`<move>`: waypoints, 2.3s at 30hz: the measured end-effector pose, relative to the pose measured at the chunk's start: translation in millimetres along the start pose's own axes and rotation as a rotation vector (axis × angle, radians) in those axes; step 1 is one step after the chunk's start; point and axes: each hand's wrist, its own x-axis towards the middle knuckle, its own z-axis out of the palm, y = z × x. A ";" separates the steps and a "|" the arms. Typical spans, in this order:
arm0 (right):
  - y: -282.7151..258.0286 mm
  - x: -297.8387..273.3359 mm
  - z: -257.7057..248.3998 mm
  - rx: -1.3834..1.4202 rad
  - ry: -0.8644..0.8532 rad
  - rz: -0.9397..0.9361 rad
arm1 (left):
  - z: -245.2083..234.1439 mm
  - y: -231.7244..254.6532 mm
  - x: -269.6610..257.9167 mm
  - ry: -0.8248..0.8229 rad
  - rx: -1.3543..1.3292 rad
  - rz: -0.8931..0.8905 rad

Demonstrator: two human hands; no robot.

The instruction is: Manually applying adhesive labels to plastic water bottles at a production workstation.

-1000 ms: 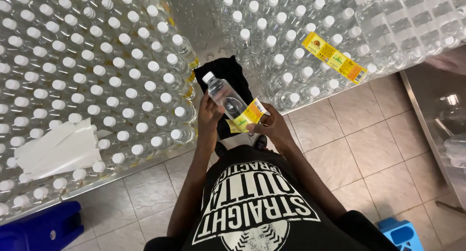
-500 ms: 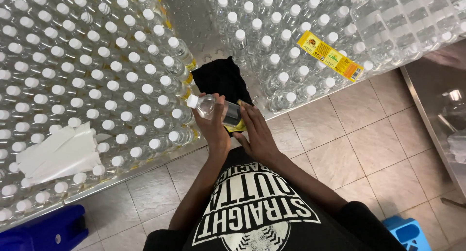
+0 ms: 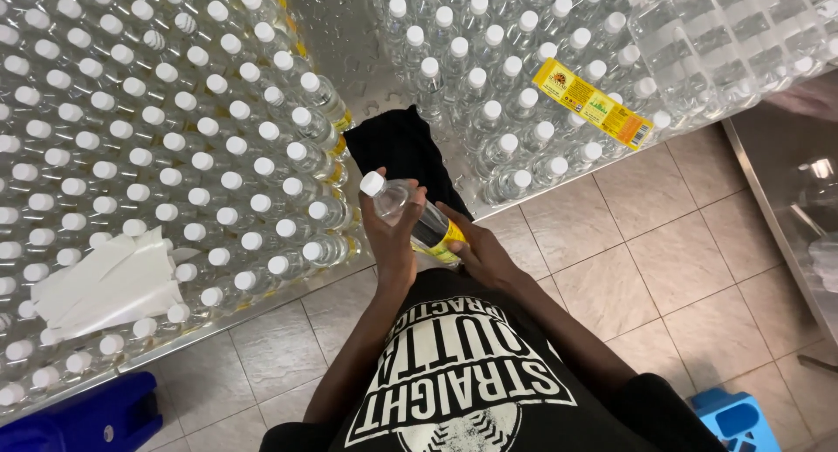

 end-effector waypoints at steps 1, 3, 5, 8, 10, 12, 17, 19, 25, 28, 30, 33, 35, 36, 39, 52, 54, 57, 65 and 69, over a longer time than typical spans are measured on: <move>-4.9 -2.6 -5.0 0.002 0.002 0.001 | -0.5 2.4 1.4 -0.001 0.002 -0.001; -14.5 -7.0 -16.0 -0.113 0.060 0.031 | -0.9 7.0 4.7 -0.174 0.076 0.074; -40.9 -0.4 -20.1 -0.113 0.135 -0.018 | 6.4 14.1 3.8 -0.283 0.117 0.095; -48.9 5.3 -15.9 -0.086 0.247 -0.040 | 19.3 20.0 -3.2 -0.451 0.248 0.160; -46.4 8.8 -13.4 -0.055 0.288 -0.017 | 24.8 19.0 -5.2 -0.513 0.343 0.208; -45.6 11.9 -16.6 -0.055 0.382 -0.011 | 27.6 12.8 -4.4 -0.483 0.320 0.242; -62.8 18.7 -35.5 0.209 0.628 0.060 | 15.7 -6.4 -23.4 -0.441 0.582 0.556; -71.2 23.7 -42.7 0.394 0.719 0.095 | 12.0 -22.6 -26.4 -0.436 0.763 0.655; -106.6 15.4 -38.7 0.429 0.765 0.095 | 13.4 -44.1 -18.5 -0.403 1.079 0.883; -116.5 12.0 -30.6 0.460 0.749 0.099 | 8.8 -56.7 -12.0 -0.316 1.089 0.861; -121.6 9.2 -30.8 0.428 0.672 0.072 | 7.8 -55.6 -14.3 -0.297 0.991 0.736; -76.9 2.1 -43.7 0.285 0.521 0.054 | 5.8 -46.7 -19.3 -0.360 0.861 0.346; -87.0 2.1 -54.9 0.267 0.440 0.062 | 8.0 -39.8 -21.4 -0.389 0.822 0.191; -92.0 2.6 -59.8 0.250 0.360 0.067 | 8.1 -36.2 -22.6 -0.417 0.780 0.039; -89.4 7.7 -70.4 0.214 0.246 0.046 | -7.8 -52.0 -23.4 -0.516 0.629 -0.093; -86.0 67.9 -44.9 0.413 0.203 0.144 | -95.7 -97.3 -4.3 -0.443 0.436 -0.297; -71.6 88.8 -30.2 0.250 0.269 0.090 | -107.6 -130.6 10.2 -0.419 0.707 -0.228; -49.3 127.8 -0.3 0.221 0.219 -0.019 | -96.8 -170.2 32.7 -0.437 1.028 0.056; -13.0 200.4 89.0 0.142 0.035 0.008 | -101.2 -208.0 7.6 -0.553 1.124 -0.165; -11.1 208.8 99.5 0.136 -0.157 -0.050 | -134.7 -209.7 -15.7 -0.492 1.052 -0.160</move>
